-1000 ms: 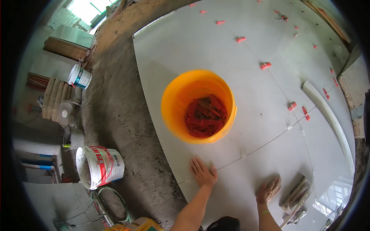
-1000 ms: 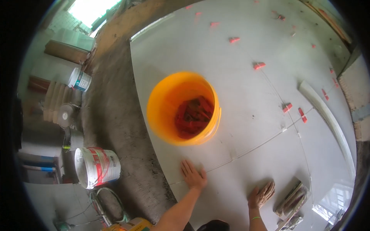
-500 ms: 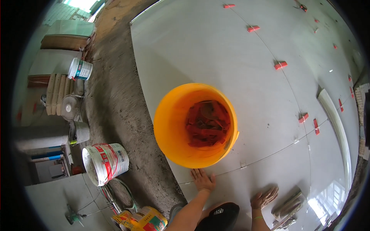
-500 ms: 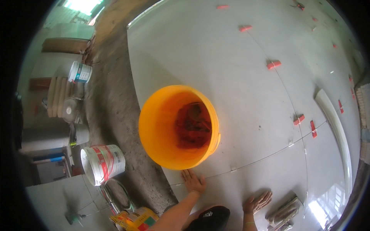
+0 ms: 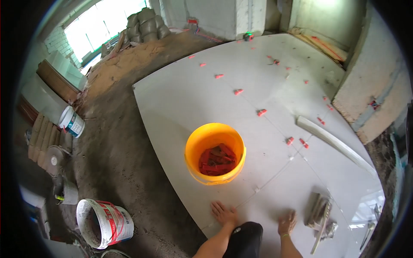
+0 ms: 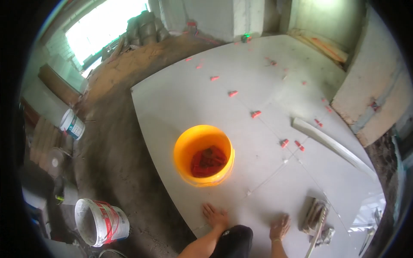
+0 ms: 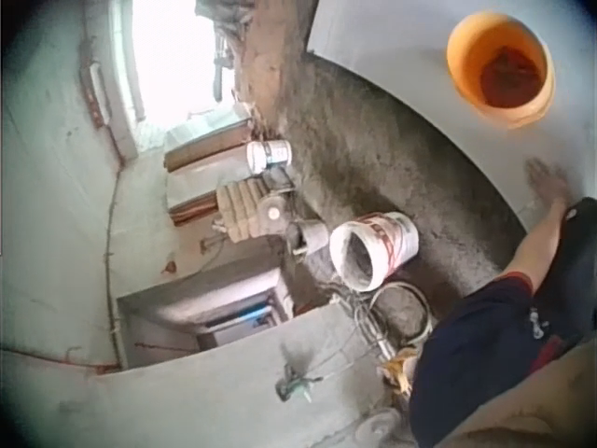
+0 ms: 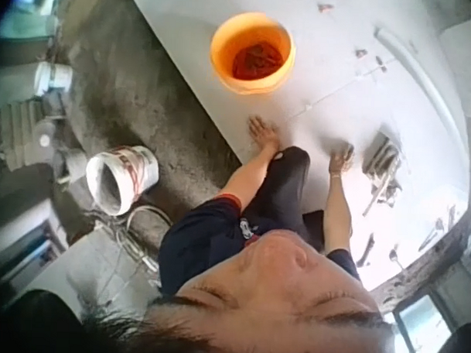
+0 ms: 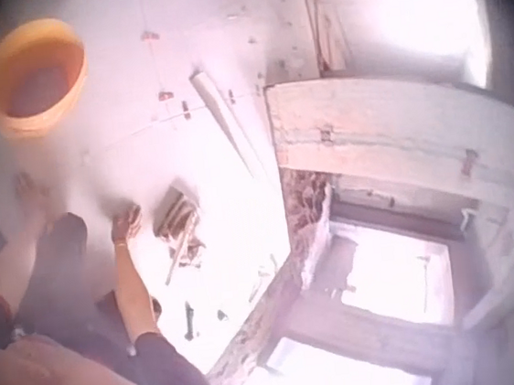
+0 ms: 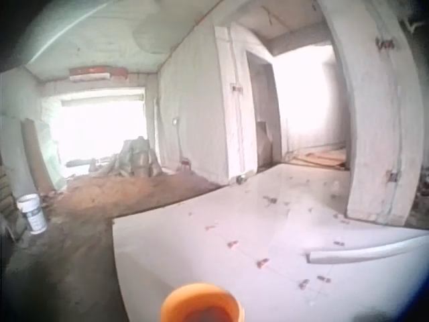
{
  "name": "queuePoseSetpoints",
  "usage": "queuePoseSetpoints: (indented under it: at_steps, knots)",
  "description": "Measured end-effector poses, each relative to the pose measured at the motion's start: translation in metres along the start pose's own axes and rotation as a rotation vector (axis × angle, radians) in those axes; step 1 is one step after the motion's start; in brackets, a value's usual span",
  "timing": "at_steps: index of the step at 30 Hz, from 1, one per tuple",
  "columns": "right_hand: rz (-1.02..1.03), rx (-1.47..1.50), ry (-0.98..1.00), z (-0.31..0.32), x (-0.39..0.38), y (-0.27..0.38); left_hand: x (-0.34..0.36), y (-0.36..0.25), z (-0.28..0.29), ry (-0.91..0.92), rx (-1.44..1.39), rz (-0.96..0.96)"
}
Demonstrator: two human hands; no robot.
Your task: The person installs large floor tiles by tapping them into place with a rubber mallet, wiping the surfaces with a cloth, and inserting red plastic spacers along the seams between the tiles.
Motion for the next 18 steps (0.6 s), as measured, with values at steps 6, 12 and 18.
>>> queuePoseSetpoints:
  at_steps: [6, 12, 18]
  knots:
    - [-0.296, 0.379, 0.199, 0.032, -0.17, -0.074, 0.031, -0.019, 0.093, 0.262, -1.079, 0.232]
    - [-0.234, 0.511, -0.253, 0.103, -0.257, -0.092, 0.103, -0.074, 0.185, 0.595, -1.589, 0.513]
    - [-0.133, 0.785, -0.415, 0.151, -0.286, -0.089, 0.16, -0.031, 0.206, 0.514, -1.248, 0.422]
Point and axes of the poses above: each hand's wrist, its own x-axis towards the middle knuckle, its own z-axis out of the back of the hand, y = z × x, the point moved 4 cm from there along x, towards the middle knuckle, and after that the axes turned 4 degrees about z, right-handed, at the moved point
